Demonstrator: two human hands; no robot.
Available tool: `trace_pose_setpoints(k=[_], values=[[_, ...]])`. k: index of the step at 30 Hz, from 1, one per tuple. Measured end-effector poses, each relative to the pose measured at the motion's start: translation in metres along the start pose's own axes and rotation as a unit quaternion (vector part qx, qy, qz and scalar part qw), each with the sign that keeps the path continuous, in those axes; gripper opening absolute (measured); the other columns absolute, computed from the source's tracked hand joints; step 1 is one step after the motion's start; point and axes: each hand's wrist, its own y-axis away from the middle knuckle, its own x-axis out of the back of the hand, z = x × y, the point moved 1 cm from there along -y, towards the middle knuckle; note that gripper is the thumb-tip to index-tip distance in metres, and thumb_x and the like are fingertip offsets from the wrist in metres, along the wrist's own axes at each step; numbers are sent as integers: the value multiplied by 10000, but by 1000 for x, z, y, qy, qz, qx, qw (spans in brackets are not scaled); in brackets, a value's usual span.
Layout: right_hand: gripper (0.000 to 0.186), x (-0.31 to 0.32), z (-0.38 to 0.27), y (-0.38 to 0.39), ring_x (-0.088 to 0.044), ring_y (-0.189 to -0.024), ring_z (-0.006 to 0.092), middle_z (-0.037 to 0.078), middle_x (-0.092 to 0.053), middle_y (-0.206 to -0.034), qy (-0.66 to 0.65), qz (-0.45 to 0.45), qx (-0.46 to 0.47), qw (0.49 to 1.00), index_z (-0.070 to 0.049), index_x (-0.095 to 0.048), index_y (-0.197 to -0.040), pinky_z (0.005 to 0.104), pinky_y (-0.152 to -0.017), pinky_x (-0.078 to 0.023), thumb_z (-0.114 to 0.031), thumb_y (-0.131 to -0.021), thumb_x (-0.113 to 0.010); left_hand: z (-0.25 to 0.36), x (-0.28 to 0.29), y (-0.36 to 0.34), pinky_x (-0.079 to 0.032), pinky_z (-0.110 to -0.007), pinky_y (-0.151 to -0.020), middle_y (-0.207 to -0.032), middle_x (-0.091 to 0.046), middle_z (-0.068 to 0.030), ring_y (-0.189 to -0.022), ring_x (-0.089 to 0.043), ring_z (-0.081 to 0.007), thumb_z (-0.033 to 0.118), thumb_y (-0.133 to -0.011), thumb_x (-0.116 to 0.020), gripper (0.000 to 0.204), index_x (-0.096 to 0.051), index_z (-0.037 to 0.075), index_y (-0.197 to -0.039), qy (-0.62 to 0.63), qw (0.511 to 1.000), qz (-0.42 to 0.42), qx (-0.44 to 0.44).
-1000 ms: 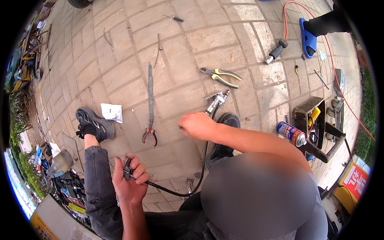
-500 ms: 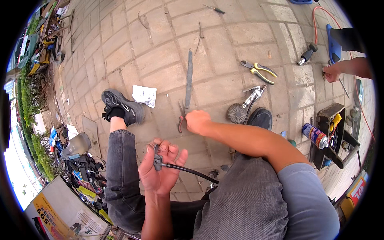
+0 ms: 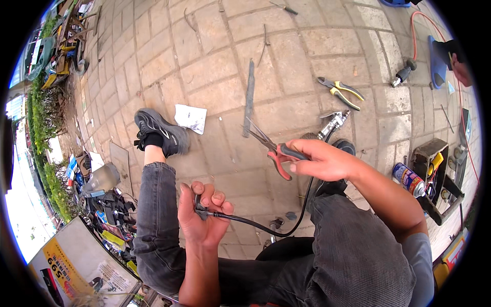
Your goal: The person sits on the ground and uses pliers and a wire brush to clean and adjust a small mechanical component. They repeatedly manipulate the part, inspect it, and handle a small plastic bag containing a label.
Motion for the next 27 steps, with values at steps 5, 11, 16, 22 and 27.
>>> trace_pose_setpoints(k=[5, 11, 16, 22, 27], values=[[270, 7, -36, 34, -502, -1203, 306, 203, -474, -1310, -31, -192, 113, 974, 31, -568, -1017, 419, -995, -390, -187, -889, -662, -7, -2, 1, -559, -518, -854, -876, -526, -31, -947, -598, -239, 352, -972, -536, 261, -543, 95, -930, -31, 996, -71, -30], [336, -9, -68, 42, -513, -1116, 245, 165, -499, -1236, -120, -308, 14, 944, 52, -551, -1126, 371, -948, -402, -251, -994, -488, -5, -11, -6, -499, -585, -945, -920, -524, -26, -1048, -589, -246, 459, -929, -564, 335, -542, 125, -914, 4, 984, -170, -52], [429, -29, -81, 44, -498, -692, 149, 61, -555, -737, -30, -245, -52, 968, 28, -588, -975, 324, -655, -438, -380, -1002, -462, -5, -15, -7, -429, -607, -1007, -909, -528, 2, -1141, -564, -240, 459, -948, -529, 330, -547, 133, -901, -25, 980, -191, -43], [411, -43, -82, 41, -530, -597, 176, 96, -584, -658, 49, -235, -87, 967, 8, -615, -920, 354, -563, -434, -376, -996, -492, -9, -14, -3, -474, -598, -972, -912, -528, -17, -1138, -583, -268, 397, -957, -552, 296, -531, 113, -876, -55, 976, -208, -40], [425, -45, -78, 37, -559, -616, 168, 79, -609, -695, 26, -241, -126, 962, 4, -624, -921, 328, -570, -452, -389, -998, -481, -11, -17, -2, -503, -584, -949, -923, -529, -29, -1102, -605, -266, 345, -948, -588, 262, -526, 99, -882, -31, 976, -214, -34]])
